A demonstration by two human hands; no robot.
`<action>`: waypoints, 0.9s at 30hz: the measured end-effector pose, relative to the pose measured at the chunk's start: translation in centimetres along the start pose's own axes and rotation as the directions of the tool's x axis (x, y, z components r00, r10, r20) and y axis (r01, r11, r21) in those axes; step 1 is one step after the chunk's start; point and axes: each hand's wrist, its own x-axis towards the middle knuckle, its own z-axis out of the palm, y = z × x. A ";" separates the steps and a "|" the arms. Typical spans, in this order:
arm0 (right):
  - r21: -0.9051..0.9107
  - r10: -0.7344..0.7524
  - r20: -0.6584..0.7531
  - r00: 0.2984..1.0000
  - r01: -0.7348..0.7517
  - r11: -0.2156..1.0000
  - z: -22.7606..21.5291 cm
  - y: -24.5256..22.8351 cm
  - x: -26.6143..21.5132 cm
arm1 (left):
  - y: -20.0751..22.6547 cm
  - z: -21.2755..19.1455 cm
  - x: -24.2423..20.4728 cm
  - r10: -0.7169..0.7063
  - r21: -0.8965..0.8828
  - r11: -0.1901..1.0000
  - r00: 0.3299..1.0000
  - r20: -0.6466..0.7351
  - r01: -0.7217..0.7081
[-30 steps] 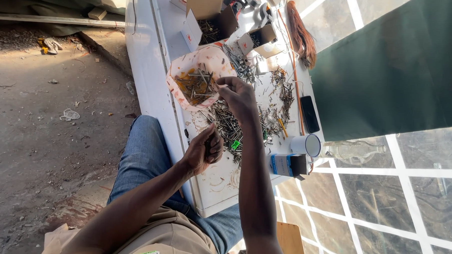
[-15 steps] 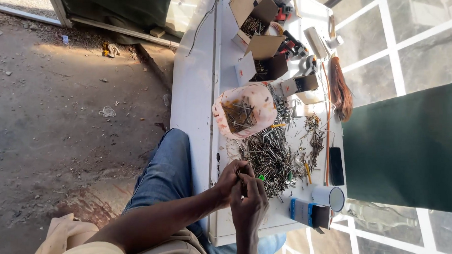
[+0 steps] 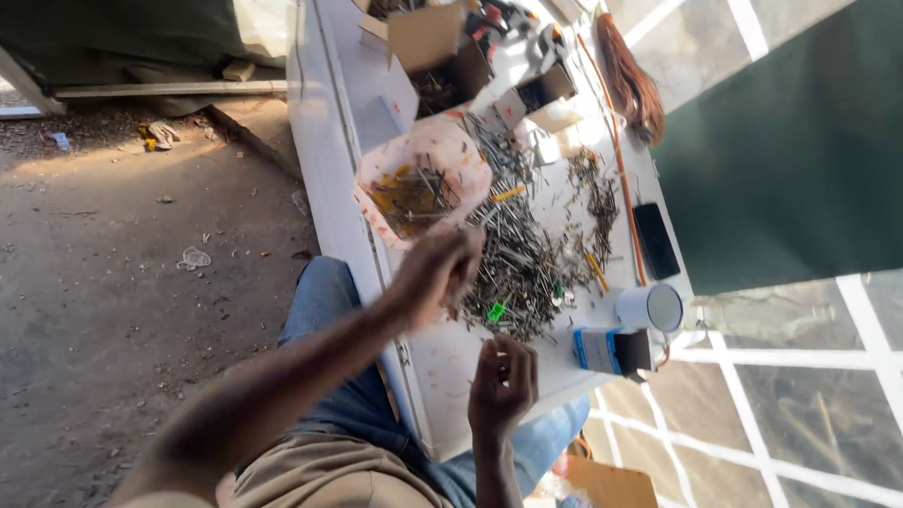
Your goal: Sorting through a large pile of mixed nails and screws on a white board to separate them.
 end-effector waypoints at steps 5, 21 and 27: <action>-0.016 0.195 0.163 0.967 -0.195 0.981 0.1 1.5 -2.6 | 9.0 -2.7 15.6 0.366 0.628 0.718 0.930 0.025 -0.300; 0.171 0.119 0.221 0.968 -0.158 0.973 -0.7 1.2 -1.5 | 9.0 -11.9 30.2 0.259 0.759 -0.636 0.965 0.036 0.142; 0.204 0.176 0.239 0.955 -0.226 0.952 -0.7 1.1 -1.6 | 8.3 -6.1 20.3 0.392 0.811 -0.560 0.807 0.441 -0.171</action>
